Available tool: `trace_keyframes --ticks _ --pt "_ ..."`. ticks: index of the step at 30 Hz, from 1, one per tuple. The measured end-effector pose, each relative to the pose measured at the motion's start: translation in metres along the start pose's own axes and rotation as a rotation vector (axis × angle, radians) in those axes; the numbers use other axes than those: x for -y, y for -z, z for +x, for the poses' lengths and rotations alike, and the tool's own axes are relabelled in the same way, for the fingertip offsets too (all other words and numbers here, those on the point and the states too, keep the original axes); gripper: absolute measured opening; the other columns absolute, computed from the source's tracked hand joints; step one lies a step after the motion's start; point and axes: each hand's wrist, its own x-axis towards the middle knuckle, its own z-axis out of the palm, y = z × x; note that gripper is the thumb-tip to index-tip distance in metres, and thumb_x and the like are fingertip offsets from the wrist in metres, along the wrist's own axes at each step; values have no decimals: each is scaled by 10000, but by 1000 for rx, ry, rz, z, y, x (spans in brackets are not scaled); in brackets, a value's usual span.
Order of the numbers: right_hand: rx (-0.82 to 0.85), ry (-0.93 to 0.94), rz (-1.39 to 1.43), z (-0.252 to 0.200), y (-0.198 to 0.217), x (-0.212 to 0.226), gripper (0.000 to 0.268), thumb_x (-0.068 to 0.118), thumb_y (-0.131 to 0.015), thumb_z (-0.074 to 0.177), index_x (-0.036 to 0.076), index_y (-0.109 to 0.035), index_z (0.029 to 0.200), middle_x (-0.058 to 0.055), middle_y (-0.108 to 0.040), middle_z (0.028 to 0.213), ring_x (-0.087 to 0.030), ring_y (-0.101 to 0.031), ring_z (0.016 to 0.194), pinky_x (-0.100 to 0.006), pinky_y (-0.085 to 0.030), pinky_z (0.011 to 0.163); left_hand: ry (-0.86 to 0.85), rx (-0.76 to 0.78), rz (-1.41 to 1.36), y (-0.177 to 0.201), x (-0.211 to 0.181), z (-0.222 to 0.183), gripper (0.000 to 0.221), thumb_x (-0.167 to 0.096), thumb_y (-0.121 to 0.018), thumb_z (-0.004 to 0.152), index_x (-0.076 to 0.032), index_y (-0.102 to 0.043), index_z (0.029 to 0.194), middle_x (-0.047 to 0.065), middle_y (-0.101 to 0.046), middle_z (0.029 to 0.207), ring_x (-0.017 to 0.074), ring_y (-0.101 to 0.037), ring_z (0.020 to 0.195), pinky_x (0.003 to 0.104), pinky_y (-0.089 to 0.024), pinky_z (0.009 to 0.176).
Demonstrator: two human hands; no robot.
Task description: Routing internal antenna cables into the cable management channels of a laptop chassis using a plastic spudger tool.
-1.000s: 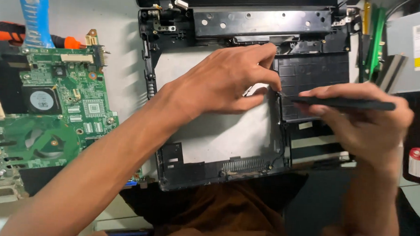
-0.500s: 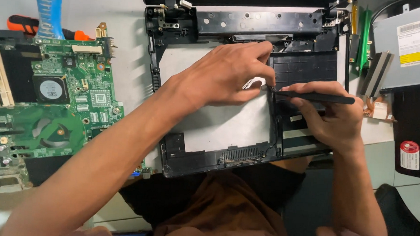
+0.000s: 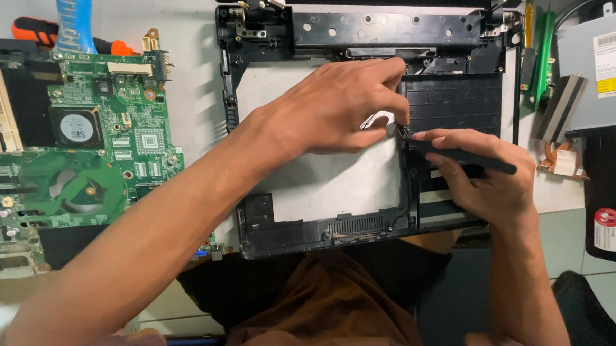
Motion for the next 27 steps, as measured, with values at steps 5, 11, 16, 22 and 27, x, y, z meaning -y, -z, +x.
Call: trace_keyframes --ticks 5,11,16,22,27 --pt "48 7 -33 5 -1 11 397 -156 -866 981 -93 -711 1341 -229 -873 1298 -288 -864 1052 -358 -685 923 2 -6 10 -2 0 0 144 -145 -926 932 -197 -866 1052 12 -584 1083 191 -650 880 378 -664 809" --pt "1 83 -88 -3 -5 7 349 -168 -905 964 -49 -736 1245 -233 -881 1271 -300 -888 1034 -361 -697 878 3 -8 12 -3 1 0 168 -144 -933 922 -200 -850 1057 12 -579 1073 200 -661 886 391 -657 792" --pt "14 127 -120 -7 -5 0 361 -160 -937 958 -55 -744 1244 -251 -884 1280 -310 -898 1045 -365 -716 861 -44 -56 13 -2 1 -2 198 -122 -945 905 -187 -845 1063 28 -581 1068 210 -663 858 392 -639 756" --pt "66 155 -148 -8 -4 -5 395 -114 -921 987 -43 -723 1321 -256 -874 1348 -335 -904 1113 -391 -728 912 -52 -61 6 0 0 -1 204 -118 -952 894 -174 -839 1055 38 -586 1062 225 -662 845 401 -633 748" --pt "76 124 -135 -7 -3 -3 381 -134 -892 1007 -44 -710 1330 -250 -870 1368 -335 -902 1133 -389 -718 917 -41 -52 7 -1 0 -1 210 -118 -954 891 -173 -845 1062 38 -585 1068 221 -658 846 396 -643 755"
